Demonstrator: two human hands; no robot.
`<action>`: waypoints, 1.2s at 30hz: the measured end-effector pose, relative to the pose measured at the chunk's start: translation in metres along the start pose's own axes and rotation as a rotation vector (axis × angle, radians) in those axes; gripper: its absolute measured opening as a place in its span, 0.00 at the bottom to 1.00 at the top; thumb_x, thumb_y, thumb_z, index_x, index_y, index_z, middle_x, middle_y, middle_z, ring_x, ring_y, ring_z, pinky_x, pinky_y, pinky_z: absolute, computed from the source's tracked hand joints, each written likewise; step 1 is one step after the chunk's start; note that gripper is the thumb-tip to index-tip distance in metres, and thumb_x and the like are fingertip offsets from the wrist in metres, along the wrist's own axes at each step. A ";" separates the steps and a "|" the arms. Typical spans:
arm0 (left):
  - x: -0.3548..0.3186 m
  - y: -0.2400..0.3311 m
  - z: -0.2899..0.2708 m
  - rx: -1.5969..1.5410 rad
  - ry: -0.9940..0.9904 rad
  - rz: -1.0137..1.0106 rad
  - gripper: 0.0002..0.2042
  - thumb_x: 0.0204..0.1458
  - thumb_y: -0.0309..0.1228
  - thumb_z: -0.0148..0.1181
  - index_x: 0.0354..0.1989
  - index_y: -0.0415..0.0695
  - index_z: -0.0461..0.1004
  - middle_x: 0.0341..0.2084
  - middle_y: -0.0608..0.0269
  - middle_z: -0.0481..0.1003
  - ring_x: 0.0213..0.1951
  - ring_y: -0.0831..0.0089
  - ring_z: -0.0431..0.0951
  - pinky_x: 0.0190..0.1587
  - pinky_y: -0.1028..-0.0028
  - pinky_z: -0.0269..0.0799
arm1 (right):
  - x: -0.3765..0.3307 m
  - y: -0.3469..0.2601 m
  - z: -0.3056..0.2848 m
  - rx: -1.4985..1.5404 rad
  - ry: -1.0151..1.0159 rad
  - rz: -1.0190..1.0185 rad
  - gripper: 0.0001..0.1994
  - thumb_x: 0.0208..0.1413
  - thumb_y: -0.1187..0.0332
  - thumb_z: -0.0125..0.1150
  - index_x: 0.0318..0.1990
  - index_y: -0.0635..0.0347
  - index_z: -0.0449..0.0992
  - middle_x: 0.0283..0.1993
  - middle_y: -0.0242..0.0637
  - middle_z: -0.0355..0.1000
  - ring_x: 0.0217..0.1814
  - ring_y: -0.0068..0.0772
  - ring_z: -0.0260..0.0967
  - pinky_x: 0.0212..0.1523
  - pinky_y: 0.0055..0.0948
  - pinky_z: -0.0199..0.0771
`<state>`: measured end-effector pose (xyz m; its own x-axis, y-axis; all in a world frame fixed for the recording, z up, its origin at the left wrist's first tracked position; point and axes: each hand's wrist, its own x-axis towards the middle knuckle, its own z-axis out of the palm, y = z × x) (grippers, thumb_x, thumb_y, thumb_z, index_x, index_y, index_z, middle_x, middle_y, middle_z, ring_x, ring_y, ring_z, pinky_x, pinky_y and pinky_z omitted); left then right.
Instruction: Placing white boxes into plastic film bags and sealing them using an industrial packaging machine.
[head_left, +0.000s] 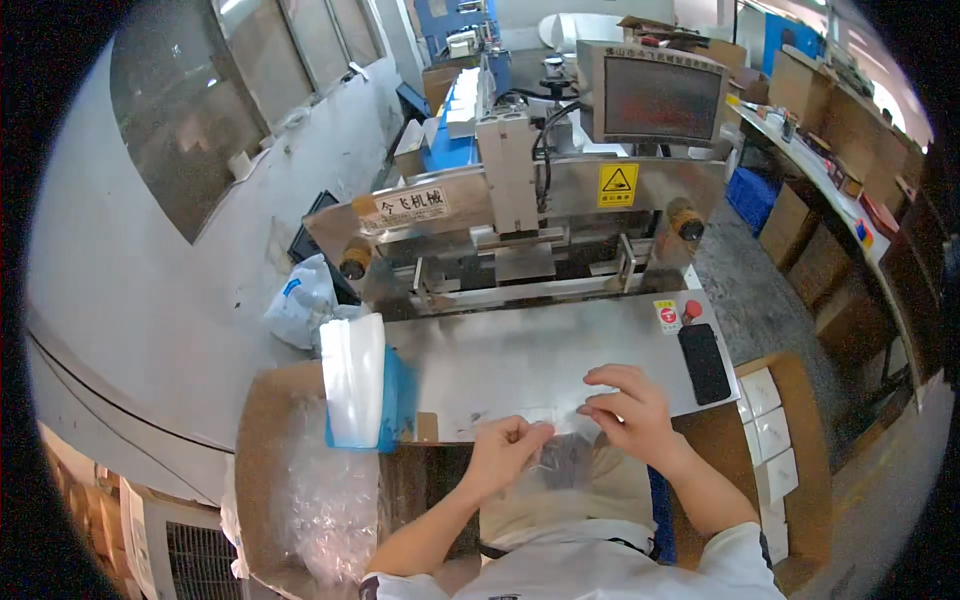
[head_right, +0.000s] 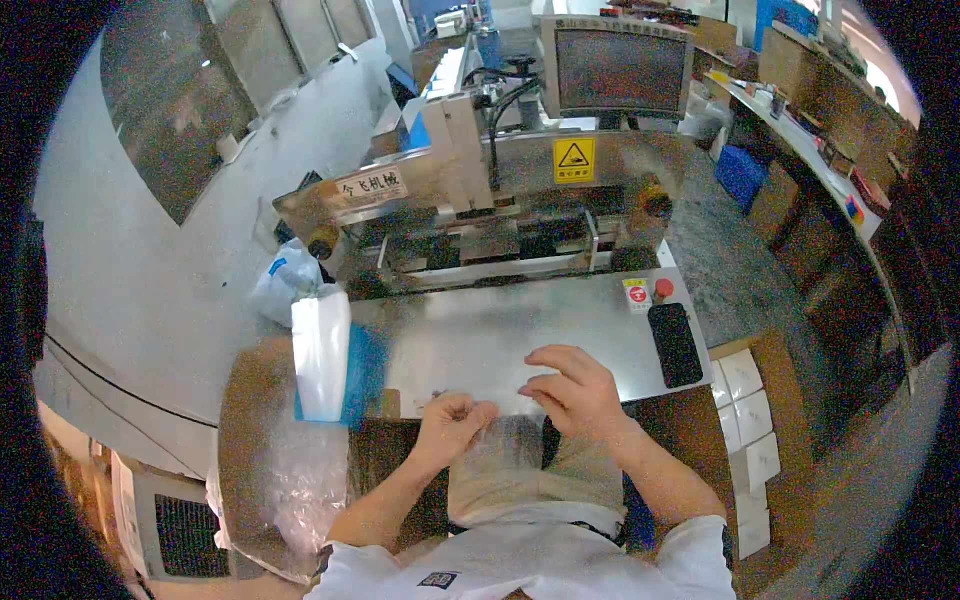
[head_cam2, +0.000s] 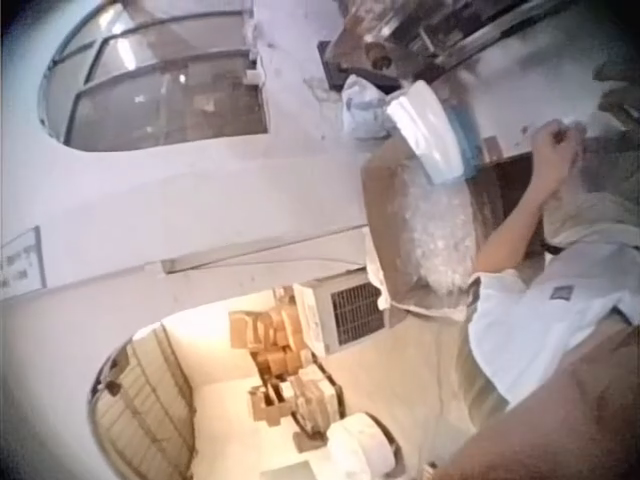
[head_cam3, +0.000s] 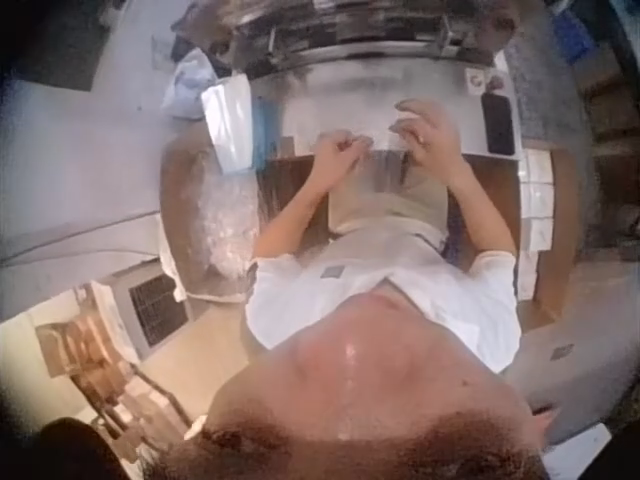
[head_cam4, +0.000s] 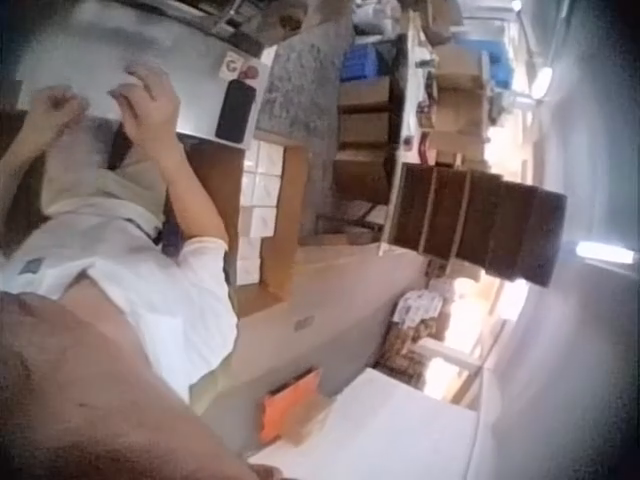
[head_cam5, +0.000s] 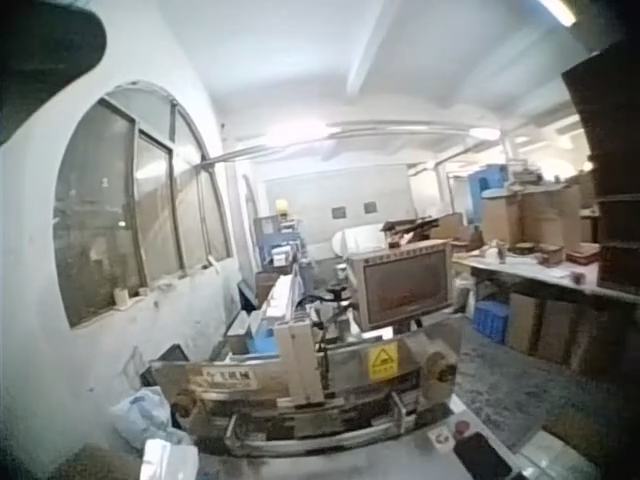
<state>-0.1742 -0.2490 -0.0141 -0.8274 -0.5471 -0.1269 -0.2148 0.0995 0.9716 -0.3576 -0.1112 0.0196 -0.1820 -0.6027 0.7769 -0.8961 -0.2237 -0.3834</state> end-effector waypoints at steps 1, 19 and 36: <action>0.001 -0.006 0.002 -0.120 -0.007 -0.184 0.14 0.59 0.36 0.63 0.27 0.38 0.78 0.18 0.69 0.76 0.21 0.87 0.69 0.24 0.80 0.64 | -0.003 0.001 0.000 -0.003 0.004 0.001 0.08 0.44 0.70 0.72 0.29 0.57 0.78 0.38 0.37 0.77 0.46 0.41 0.77 0.41 0.36 0.79; 0.034 0.008 -0.009 0.835 -0.376 0.486 0.12 0.59 0.38 0.55 0.45 0.47 0.77 0.31 0.51 0.80 0.37 0.49 0.79 0.38 0.54 0.74 | -0.037 0.020 0.001 -0.020 -0.594 0.137 0.07 0.48 0.68 0.65 0.32 0.60 0.77 0.33 0.40 0.74 0.40 0.47 0.72 0.45 0.43 0.73; 0.117 0.000 -0.092 0.664 -0.484 0.131 0.14 0.64 0.41 0.50 0.40 0.42 0.73 0.33 0.44 0.77 0.36 0.44 0.77 0.40 0.56 0.72 | 0.014 0.103 0.021 0.161 -0.580 0.091 0.06 0.52 0.65 0.65 0.28 0.54 0.81 0.35 0.36 0.74 0.47 0.45 0.70 0.58 0.46 0.65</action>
<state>-0.2235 -0.3897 -0.0107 -0.9662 -0.0944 -0.2398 -0.2371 0.6900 0.6839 -0.4440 -0.1586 -0.0192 0.0356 -0.9337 0.3563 -0.8066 -0.2374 -0.5413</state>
